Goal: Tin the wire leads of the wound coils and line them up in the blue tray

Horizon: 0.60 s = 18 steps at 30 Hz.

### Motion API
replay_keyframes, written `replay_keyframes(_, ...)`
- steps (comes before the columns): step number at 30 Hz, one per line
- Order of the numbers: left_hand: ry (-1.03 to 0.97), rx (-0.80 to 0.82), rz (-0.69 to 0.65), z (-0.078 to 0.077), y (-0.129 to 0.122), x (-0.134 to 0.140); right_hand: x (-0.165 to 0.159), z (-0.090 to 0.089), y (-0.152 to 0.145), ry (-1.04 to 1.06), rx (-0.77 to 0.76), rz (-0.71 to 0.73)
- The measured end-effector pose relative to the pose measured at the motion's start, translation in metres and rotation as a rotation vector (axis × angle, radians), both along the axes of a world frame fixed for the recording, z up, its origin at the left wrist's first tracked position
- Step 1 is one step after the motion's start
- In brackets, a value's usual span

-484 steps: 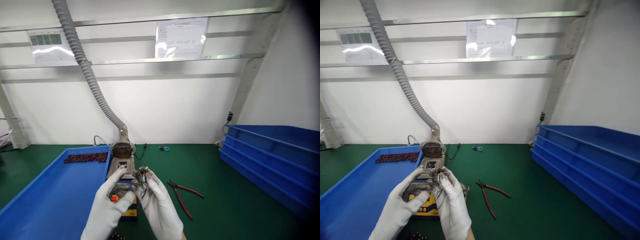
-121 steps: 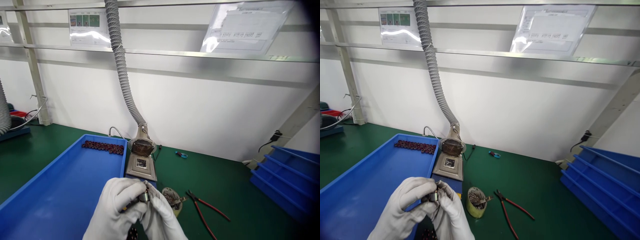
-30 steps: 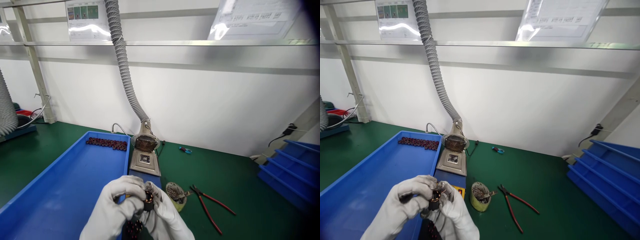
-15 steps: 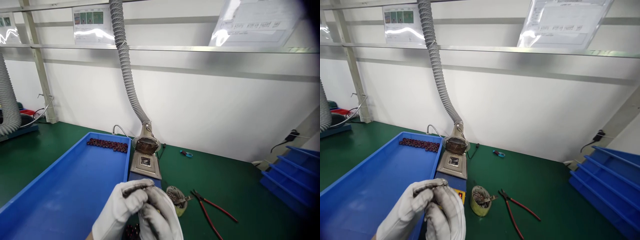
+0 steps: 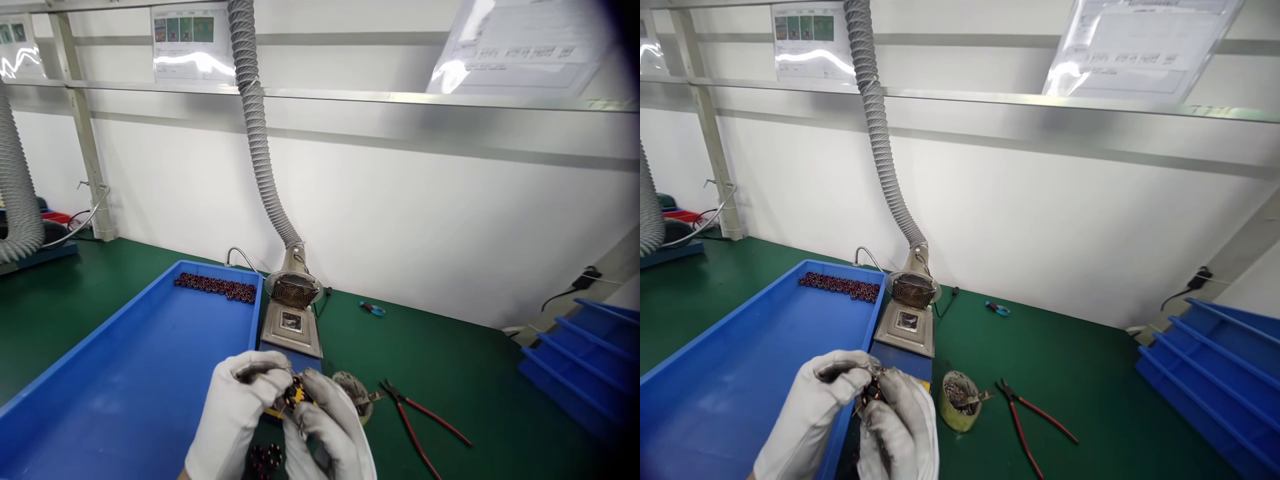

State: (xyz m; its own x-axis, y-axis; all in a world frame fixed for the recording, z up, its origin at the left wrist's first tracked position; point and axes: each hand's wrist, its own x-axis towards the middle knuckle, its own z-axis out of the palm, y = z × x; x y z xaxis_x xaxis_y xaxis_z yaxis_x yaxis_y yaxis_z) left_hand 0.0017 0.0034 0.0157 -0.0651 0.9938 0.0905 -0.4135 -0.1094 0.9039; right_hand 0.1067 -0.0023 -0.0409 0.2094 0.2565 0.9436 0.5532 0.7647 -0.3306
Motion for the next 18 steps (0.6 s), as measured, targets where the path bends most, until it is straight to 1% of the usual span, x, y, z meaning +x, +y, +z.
replay_keyframes(2,-0.056,0.053,0.150,-0.005,-0.002,-0.001,-0.003,0.002,-0.001,0.036,-0.011,0.021)
replay_keyframes(3,-0.090,0.080,0.206,-0.007,-0.003,-0.003,-0.004,0.002,-0.002,0.041,-0.026,0.030)
replay_keyframes(4,-0.114,0.102,0.234,-0.008,-0.003,-0.006,-0.005,0.002,-0.003,0.049,-0.037,0.038)
replay_keyframes(5,-0.123,0.109,0.223,-0.007,-0.003,-0.009,-0.006,0.002,-0.004,0.060,-0.043,0.044)
replay_keyframes(6,-0.113,0.095,0.170,-0.005,-0.003,-0.011,-0.007,0.001,-0.004,0.069,-0.046,0.047)
replay_keyframes(8,-0.060,0.035,0.004,0.001,-0.003,-0.012,-0.007,0.000,-0.005,0.082,-0.049,0.040)
replay_keyframes(9,-0.043,0.005,-0.053,0.004,-0.003,-0.012,-0.007,0.000,-0.005,0.084,-0.050,0.036)
replay_keyframes(11,-0.030,-0.016,-0.094,0.010,-0.003,-0.008,-0.008,0.000,-0.005,0.090,-0.055,0.032)
replay_keyframes(13,-0.010,-0.003,-0.079,0.012,-0.003,-0.006,-0.009,0.001,-0.005,0.101,-0.068,0.039)
replay_keyframes(15,0.011,0.015,-0.036,0.010,-0.002,-0.007,-0.012,0.001,-0.005,0.123,-0.083,0.039)
replay_keyframes(18,-0.048,0.079,0.088,0.003,-0.001,-0.017,-0.016,0.001,-0.006,0.178,-0.110,0.066)
